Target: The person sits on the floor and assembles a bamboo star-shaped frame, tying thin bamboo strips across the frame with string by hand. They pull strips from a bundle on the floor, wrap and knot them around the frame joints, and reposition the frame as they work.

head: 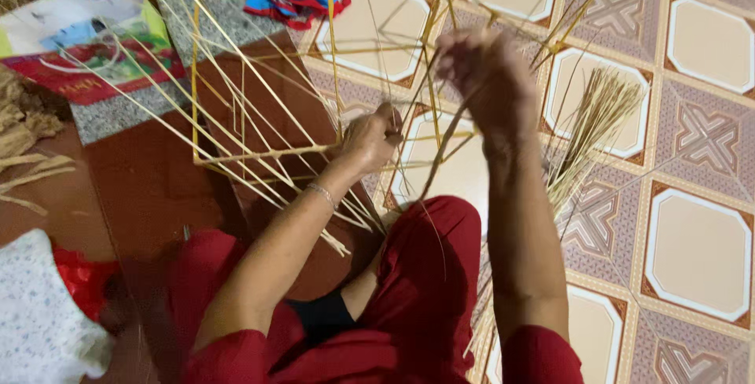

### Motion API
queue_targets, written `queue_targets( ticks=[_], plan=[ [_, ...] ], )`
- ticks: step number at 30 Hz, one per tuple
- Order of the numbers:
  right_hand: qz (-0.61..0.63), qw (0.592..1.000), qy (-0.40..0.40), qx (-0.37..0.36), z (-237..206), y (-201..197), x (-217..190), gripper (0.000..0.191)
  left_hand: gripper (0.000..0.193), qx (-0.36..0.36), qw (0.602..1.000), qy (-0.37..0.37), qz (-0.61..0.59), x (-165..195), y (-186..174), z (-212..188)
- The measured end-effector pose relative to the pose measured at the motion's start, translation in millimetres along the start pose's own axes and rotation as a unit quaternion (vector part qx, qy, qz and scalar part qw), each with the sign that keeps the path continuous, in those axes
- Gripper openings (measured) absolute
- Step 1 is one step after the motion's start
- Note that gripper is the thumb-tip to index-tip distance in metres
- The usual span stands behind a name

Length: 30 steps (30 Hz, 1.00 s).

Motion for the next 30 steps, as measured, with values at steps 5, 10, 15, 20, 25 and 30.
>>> queue_targets(
  ticks=[5,10,15,20,25,30],
  plan=[
    [-0.024,0.996,-0.056,0.063,21.1,-36.6,-5.5,0.058,0.053,0.013,0.999,-0.042,-0.032,-14.8,5.0,2.7],
    [-0.512,0.858,-0.039,0.017,71.2,-52.4,45.0,0.072,0.053,-0.008,0.999,-0.047,-0.012,-17.2,7.2,6.6],
    [-0.725,0.675,0.128,0.046,67.7,-77.1,83.1,0.065,0.044,-0.014,0.995,-0.04,-0.092,-16.7,9.4,6.1],
    [-0.681,0.71,-0.034,0.176,0.1,-60.4,64.1,0.046,0.017,-0.045,0.981,-0.098,-0.163,-25.0,14.7,12.5],
    [-0.505,0.818,0.194,0.196,-81.6,-45.5,89.1,0.033,0.013,-0.077,0.976,-0.112,-0.169,-32.8,13.2,19.1],
    [-0.596,0.766,0.234,0.056,-95.8,-18.5,119.3,0.033,0.012,-0.067,0.975,-0.139,-0.16,-48.7,21.3,23.2]
  ],
)
Point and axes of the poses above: each hand's wrist, its own z-axis towards the middle knuckle, its own y-axis out of the palm, x = y × z, the point moved 5 cm from there along z, towards the middle knuckle, and after that the axes turned 7 degrees about -z, right-handed, at the moved point
